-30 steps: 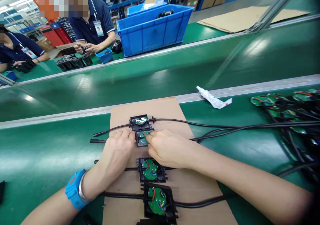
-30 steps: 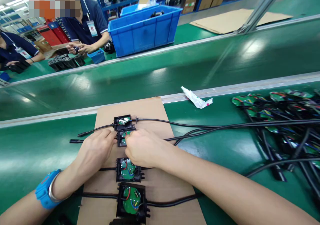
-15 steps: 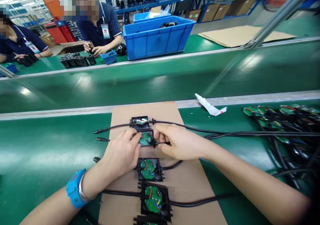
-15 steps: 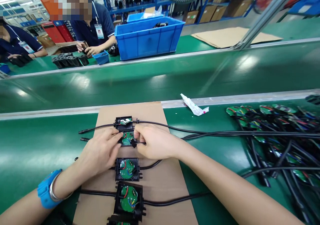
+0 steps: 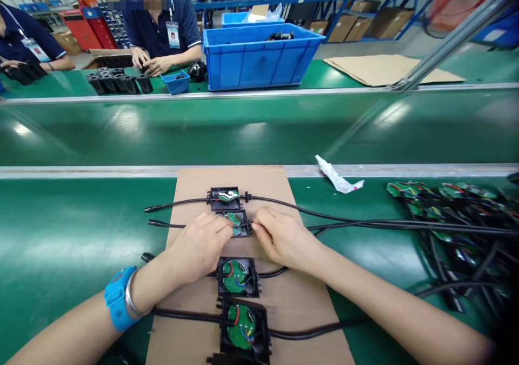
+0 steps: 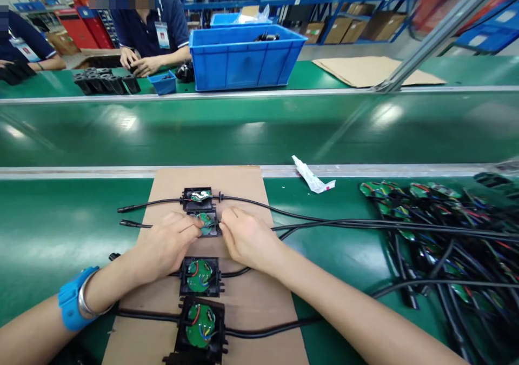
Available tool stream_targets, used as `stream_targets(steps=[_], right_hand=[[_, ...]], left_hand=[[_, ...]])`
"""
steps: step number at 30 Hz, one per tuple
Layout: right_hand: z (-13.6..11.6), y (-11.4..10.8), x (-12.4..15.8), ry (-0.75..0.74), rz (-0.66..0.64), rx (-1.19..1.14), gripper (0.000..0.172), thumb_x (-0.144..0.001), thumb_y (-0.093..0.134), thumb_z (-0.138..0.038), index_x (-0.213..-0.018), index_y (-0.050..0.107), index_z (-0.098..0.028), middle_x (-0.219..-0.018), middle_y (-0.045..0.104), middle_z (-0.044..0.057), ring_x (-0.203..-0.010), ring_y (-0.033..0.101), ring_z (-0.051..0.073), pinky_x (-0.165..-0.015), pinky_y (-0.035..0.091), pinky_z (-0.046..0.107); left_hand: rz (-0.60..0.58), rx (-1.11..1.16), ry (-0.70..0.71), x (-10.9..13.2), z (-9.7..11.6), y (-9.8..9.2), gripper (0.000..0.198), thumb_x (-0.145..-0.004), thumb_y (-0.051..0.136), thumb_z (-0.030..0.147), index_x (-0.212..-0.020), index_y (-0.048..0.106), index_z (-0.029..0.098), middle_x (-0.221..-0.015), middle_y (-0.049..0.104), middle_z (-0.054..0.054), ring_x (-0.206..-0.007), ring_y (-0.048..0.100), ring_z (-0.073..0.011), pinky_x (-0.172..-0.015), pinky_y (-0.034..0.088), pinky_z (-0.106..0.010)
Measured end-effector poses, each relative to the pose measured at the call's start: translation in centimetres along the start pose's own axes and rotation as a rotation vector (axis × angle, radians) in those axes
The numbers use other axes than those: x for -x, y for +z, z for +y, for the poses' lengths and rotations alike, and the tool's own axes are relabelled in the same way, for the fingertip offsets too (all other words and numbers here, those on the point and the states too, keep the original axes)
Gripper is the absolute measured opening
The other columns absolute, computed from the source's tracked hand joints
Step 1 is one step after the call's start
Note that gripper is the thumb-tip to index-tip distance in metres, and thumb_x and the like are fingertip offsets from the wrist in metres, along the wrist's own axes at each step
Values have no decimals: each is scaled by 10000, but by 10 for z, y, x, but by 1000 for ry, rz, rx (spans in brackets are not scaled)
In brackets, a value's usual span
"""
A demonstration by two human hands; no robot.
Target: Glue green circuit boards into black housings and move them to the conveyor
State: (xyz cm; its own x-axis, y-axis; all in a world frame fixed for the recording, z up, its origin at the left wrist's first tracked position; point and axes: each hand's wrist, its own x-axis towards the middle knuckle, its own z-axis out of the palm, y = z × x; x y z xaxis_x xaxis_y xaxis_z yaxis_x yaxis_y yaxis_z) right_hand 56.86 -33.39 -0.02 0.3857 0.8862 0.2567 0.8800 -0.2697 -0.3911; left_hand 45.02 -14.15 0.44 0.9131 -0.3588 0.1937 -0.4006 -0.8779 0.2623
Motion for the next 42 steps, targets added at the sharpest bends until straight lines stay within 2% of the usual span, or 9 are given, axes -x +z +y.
stream_targets(steps=[3,7,10,14,18,23,31,36,42], right_hand=[[3,-4,-2,-11,-53,-3,186,-910,340,-157,-760,448,-172,-683,498,22,-588,434,136,-570,338,273],[1,-8,-9,-17,-150,107,163,-870,371,-113,-781,498,-161,-712,537,32,-618,461,144,-586,324,279],[1,-2,-8,-78,-200,244,165,-853,400,-85,-818,546,-153,-769,574,59,-661,484,160,-582,297,289],[2,6,-3,-146,-177,338,181,-855,425,-61,-864,581,-151,-806,588,73,-706,485,176,-574,276,298],[6,7,1,-93,-59,250,197,-897,420,-118,-802,587,-162,-787,574,60,-738,480,179,-631,336,303],[11,6,-1,15,60,-75,165,-889,424,-144,-772,539,-160,-819,556,67,-822,502,193,-739,415,329],[21,17,-3,28,28,-226,179,-889,366,-105,-825,519,-173,-856,569,68,-809,532,198,-735,450,353],[20,17,-3,19,15,-227,223,-899,345,-113,-802,537,-170,-827,566,70,-783,529,198,-722,446,348],[18,12,-3,-15,-29,-219,240,-880,358,-103,-789,571,-162,-802,572,67,-770,528,194,-702,427,330]], left_hand=[[-36,-16,-21,-1,1,0,320,-833,376,18,-1052,587,120,-991,629,-96,-944,557,-240,-853,488,-401],[-69,-53,-17,-2,3,-1,534,-795,401,13,-1307,462,150,-1029,602,-86,-901,546,-234,-824,481,-397],[-107,-86,-39,-7,6,-3,551,-736,438,16,-1261,513,166,-1013,586,-85,-880,530,-241,-780,467,-394],[-128,-56,-101,-13,7,-4,447,-706,453,25,-1096,605,180,-998,563,-84,-854,511,-239,-749,446,-397],[-68,7,-111,-9,7,2,507,-730,455,31,-1206,552,176,-1084,568,-94,-940,512,-245,-804,440,-398],[-8,43,-111,-6,6,5,573,-730,507,88,-1288,490,220,-1324,520,-64,-1081,495,-241,-903,412,-391],[-82,-69,-73,-10,11,-6,455,-832,509,247,-1285,475,273,-1361,542,51,-1010,504,-202,-868,378,-361],[-145,-117,-56,-14,16,-17,426,-831,512,250,-1256,483,243,-1349,555,50,-970,517,-199,-846,350,-383],[-131,-74,-73,-15,25,-19,430,-814,530,239,-1243,495,236,-1305,592,21,-1008,533,-207,-867,331,-395]])
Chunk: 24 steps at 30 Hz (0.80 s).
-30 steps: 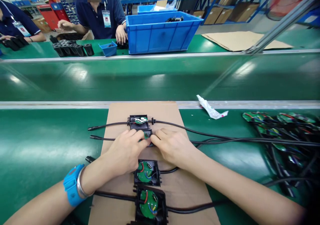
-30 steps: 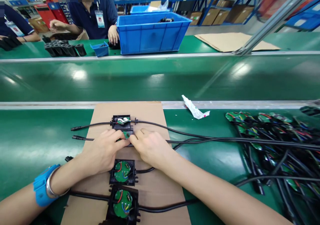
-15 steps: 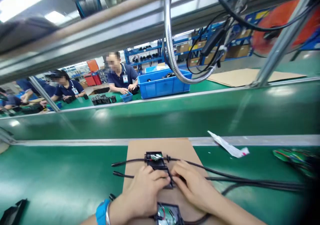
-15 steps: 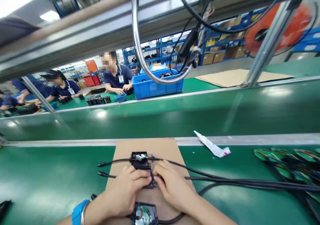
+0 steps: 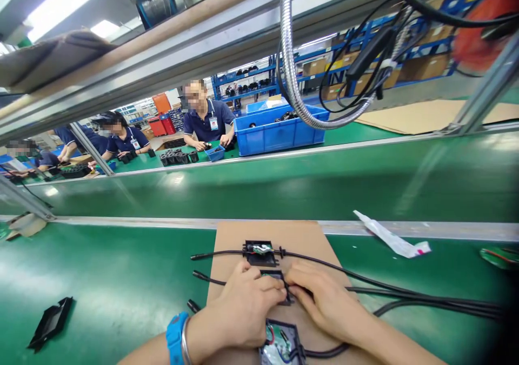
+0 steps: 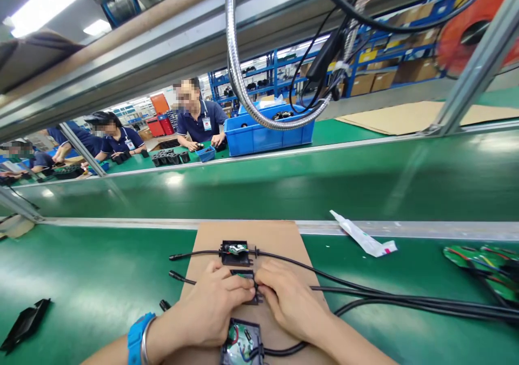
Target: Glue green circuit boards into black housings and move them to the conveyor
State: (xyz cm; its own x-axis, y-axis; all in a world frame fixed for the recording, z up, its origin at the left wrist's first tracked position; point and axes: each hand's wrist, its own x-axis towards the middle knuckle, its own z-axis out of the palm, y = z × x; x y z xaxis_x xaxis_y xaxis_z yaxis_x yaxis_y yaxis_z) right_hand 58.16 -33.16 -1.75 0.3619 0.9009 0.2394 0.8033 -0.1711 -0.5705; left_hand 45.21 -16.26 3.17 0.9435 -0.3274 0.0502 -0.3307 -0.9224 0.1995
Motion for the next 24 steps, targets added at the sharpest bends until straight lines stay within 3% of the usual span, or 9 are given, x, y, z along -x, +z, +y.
stream_targets(steps=[4,6,10,13,16,20,24], right_hand=[[-12,-18,0,17,-104,35,170,-825,456,-94,-730,572,-174,-735,586,30,-728,527,176,-678,403,306],[-15,-31,-2,11,-143,32,167,-829,482,-116,-722,590,-185,-714,601,17,-751,537,179,-694,402,304],[-4,-48,-15,51,27,100,178,-853,490,-155,-958,633,-172,-940,651,70,-962,536,223,-871,405,366],[11,-41,-26,113,59,183,188,-795,579,-176,-977,609,-138,-994,627,115,-998,522,262,-891,405,401],[17,-31,-32,140,47,206,53,-821,548,-166,-864,575,-149,-895,618,92,-893,546,229,-808,430,351],[0,-34,-29,177,69,232,151,-916,390,-175,-885,535,-144,-875,608,93,-813,569,197,-736,421,312],[-29,-49,-31,161,-105,392,291,-942,317,-217,-840,575,-130,-781,622,108,-692,591,218,-632,367,325]], left_hand=[[16,110,11,9,3,0,381,-839,511,202,-1214,539,266,-1272,617,27,-1016,550,-199,-869,355,-383],[105,187,-17,14,-7,-3,360,-844,487,153,-1174,572,271,-1232,634,20,-1051,552,-181,-916,367,-359],[295,165,-288,10,-48,-9,334,-815,484,86,-1117,572,198,-1177,611,-70,-1129,514,-203,-987,377,-360],[244,140,-358,-2,-76,-6,204,-756,618,134,-957,607,169,-1043,625,-94,-1033,548,-261,-906,425,-396],[180,144,-370,-9,-86,-3,49,-764,656,184,-783,611,178,-874,654,-53,-880,597,-239,-787,457,-338],[150,176,-398,-2,-78,-11,124,-898,520,242,-866,637,219,-859,697,-2,-792,637,-177,-702,458,-256],[151,147,-438,4,-71,-21,220,-948,435,269,-953,650,221,-983,705,-23,-905,645,-189,-797,464,-271]])
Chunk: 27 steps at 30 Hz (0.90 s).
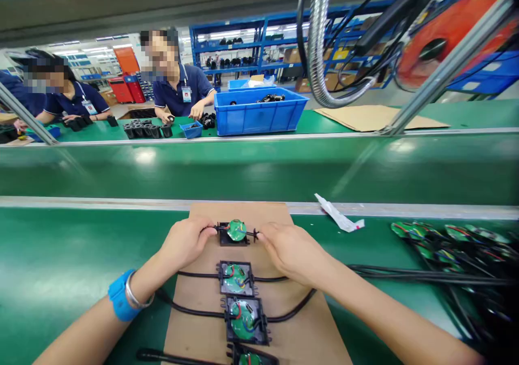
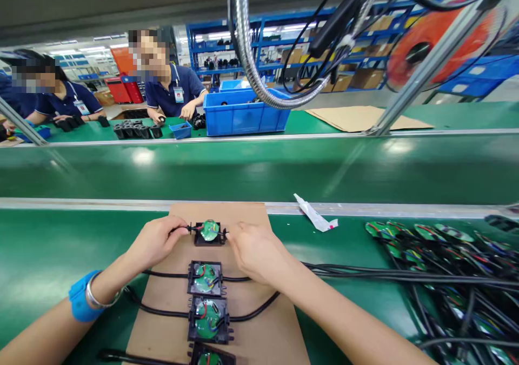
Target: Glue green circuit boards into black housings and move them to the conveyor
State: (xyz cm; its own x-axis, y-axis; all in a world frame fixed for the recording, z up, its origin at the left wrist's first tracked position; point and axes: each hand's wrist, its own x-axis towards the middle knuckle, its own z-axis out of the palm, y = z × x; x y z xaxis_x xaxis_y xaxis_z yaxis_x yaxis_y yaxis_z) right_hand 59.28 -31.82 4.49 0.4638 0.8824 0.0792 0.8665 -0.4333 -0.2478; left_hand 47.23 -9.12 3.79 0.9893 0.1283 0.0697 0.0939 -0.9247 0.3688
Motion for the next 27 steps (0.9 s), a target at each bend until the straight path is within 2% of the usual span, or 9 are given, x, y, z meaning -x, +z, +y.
stream_targets(steps=[3,8,13,17,21,24,27], right_hand=[[-13,-8,-7,-50,-117,108,291,-911,337,-172,-826,611,-120,-772,658,126,-686,619,232,-604,340,326],[-22,-2,-22,-24,-184,193,236,-849,402,-131,-854,636,-104,-821,692,159,-689,646,238,-568,330,312],[-25,0,-28,-10,-197,194,228,-835,429,-167,-804,648,-114,-785,688,153,-653,649,243,-548,323,301],[-19,0,-31,-1,-157,157,266,-854,402,-196,-955,638,-126,-867,682,135,-698,642,232,-586,347,301],[-8,0,-39,-102,-189,41,368,-829,380,-148,-1052,668,-195,-927,687,87,-792,637,209,-648,366,288],[-5,-2,-44,-132,-234,32,381,-813,384,-151,-1010,701,-226,-896,701,74,-804,640,223,-637,360,293],[-8,-4,-46,-130,-222,60,333,-844,392,-216,-915,717,-202,-844,700,88,-747,638,232,-604,348,297]], left_hand=[[-14,-46,-5,-4,3,1,225,-953,431,267,-983,649,215,-1004,701,-32,-918,650,-207,-801,478,-297],[-38,-112,-4,-16,8,11,190,-943,469,265,-960,649,207,-970,705,-38,-873,673,-225,-739,501,-301],[-37,-133,-16,-19,9,15,189,-950,463,260,-953,646,211,-950,710,-29,-852,680,-211,-713,499,-273],[-40,-120,-22,-16,7,14,183,-944,467,250,-936,646,212,-933,712,-21,-843,677,-203,-710,492,-262],[-42,-84,-23,-15,5,13,163,-928,493,237,-909,654,219,-932,722,-2,-851,674,-195,-726,486,-260],[-52,-64,-32,-14,4,12,157,-914,517,235,-932,672,232,-944,733,9,-864,678,-190,-739,488,-253],[-77,-58,-36,-15,2,10,183,-902,531,221,-982,692,250,-989,737,22,-901,681,-184,-769,501,-255]])
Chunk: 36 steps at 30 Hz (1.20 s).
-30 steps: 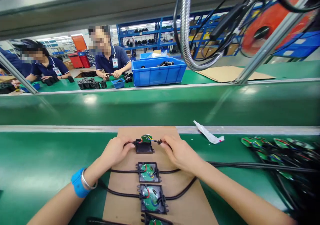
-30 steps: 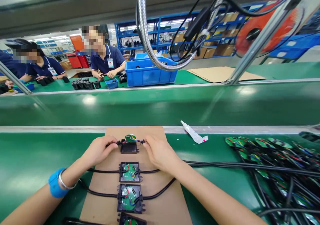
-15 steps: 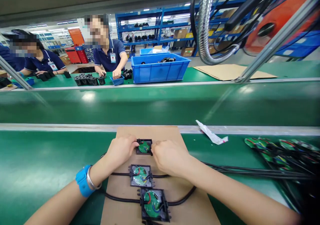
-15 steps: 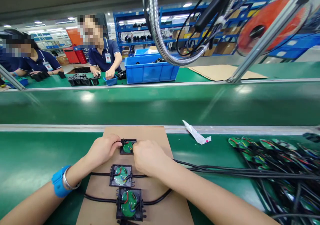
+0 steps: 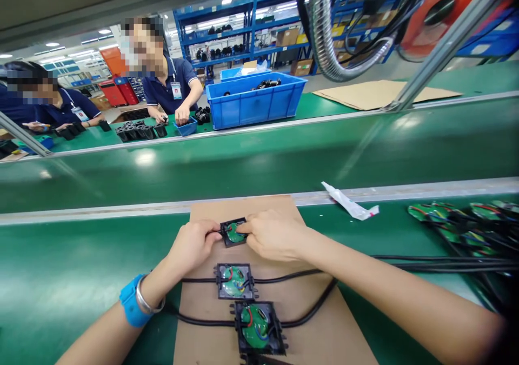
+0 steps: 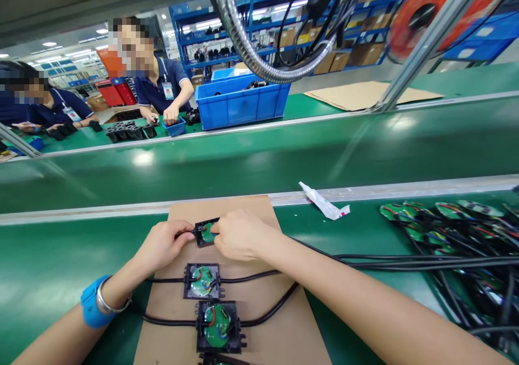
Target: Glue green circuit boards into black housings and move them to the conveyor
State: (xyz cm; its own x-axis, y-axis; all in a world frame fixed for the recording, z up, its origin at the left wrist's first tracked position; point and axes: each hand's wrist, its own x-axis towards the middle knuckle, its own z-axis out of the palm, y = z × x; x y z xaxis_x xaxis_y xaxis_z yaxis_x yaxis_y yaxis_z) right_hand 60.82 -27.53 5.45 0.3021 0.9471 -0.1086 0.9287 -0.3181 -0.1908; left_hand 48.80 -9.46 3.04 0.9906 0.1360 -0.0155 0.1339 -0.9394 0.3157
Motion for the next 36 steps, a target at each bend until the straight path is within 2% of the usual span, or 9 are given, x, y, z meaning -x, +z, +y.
stream_targets(steps=[6,10,14,18,21,25,29,32,36], right_hand=[[-4,8,3,19,25,-28,358,-878,389,-233,-1027,714,-212,-864,697,88,-748,641,233,-608,359,298],[-5,16,8,23,14,-78,373,-865,397,-216,-1088,694,-195,-913,700,99,-788,646,240,-625,379,303],[-9,17,10,33,-2,-71,342,-847,395,-195,-988,705,-159,-878,697,106,-769,646,236,-630,387,304],[-13,17,11,60,13,-52,315,-840,394,-175,-923,697,-143,-861,697,113,-767,651,239,-631,388,304],[-15,20,14,74,26,-55,309,-838,393,-165,-907,693,-128,-852,696,120,-765,658,245,-628,388,308],[-17,23,15,64,32,-75,315,-843,398,-180,-943,691,-119,-865,699,130,-759,658,241,-642,395,307],[-13,22,14,78,56,-123,310,-839,403,-209,-936,685,-125,-885,698,137,-788,646,240,-659,396,305],[-5,17,17,38,41,-235,303,-795,453,-211,-1000,668,-150,-919,699,109,-799,631,221,-642,390,281],[5,11,27,-8,35,-380,466,-697,491,-128,-1154,577,-159,-816,686,32,-720,602,179,-597,378,250]], left_hand=[[-23,-84,28,1,-1,-1,221,-908,516,220,-1003,714,251,-1030,719,3,-933,665,-167,-820,509,-253],[-41,-239,62,7,9,6,262,-914,449,149,-1016,687,185,-931,692,-66,-889,652,-213,-764,520,-298],[-116,-389,132,4,21,12,251,-850,435,33,-948,660,86,-902,654,-148,-857,628,-265,-728,514,-350],[-161,-470,164,-2,29,6,222,-851,440,21,-874,655,71,-880,644,-180,-840,630,-276,-741,513,-373],[-140,-498,151,3,31,1,268,-867,434,29,-1031,640,78,-962,655,-163,-912,637,-269,-797,524,-367],[-142,-494,140,15,32,8,555,-817,396,-27,-1357,445,89,-1199,607,-155,-1022,624,-229,-861,525,-318],[-180,-468,144,13,32,15,568,-799,394,-9,-1358,459,70,-1128,635,-167,-996,626,-263,-841,532,-355],[-171,-422,158,11,32,8,546,-787,430,20,-1319,513,110,-1074,653,-140,-975,630,-254,-809,538,-330],[-86,-344,171,15,31,-3,525,-790,442,37,-1300,531,121,-1124,643,-130,-945,645,-250,-795,541,-342]])
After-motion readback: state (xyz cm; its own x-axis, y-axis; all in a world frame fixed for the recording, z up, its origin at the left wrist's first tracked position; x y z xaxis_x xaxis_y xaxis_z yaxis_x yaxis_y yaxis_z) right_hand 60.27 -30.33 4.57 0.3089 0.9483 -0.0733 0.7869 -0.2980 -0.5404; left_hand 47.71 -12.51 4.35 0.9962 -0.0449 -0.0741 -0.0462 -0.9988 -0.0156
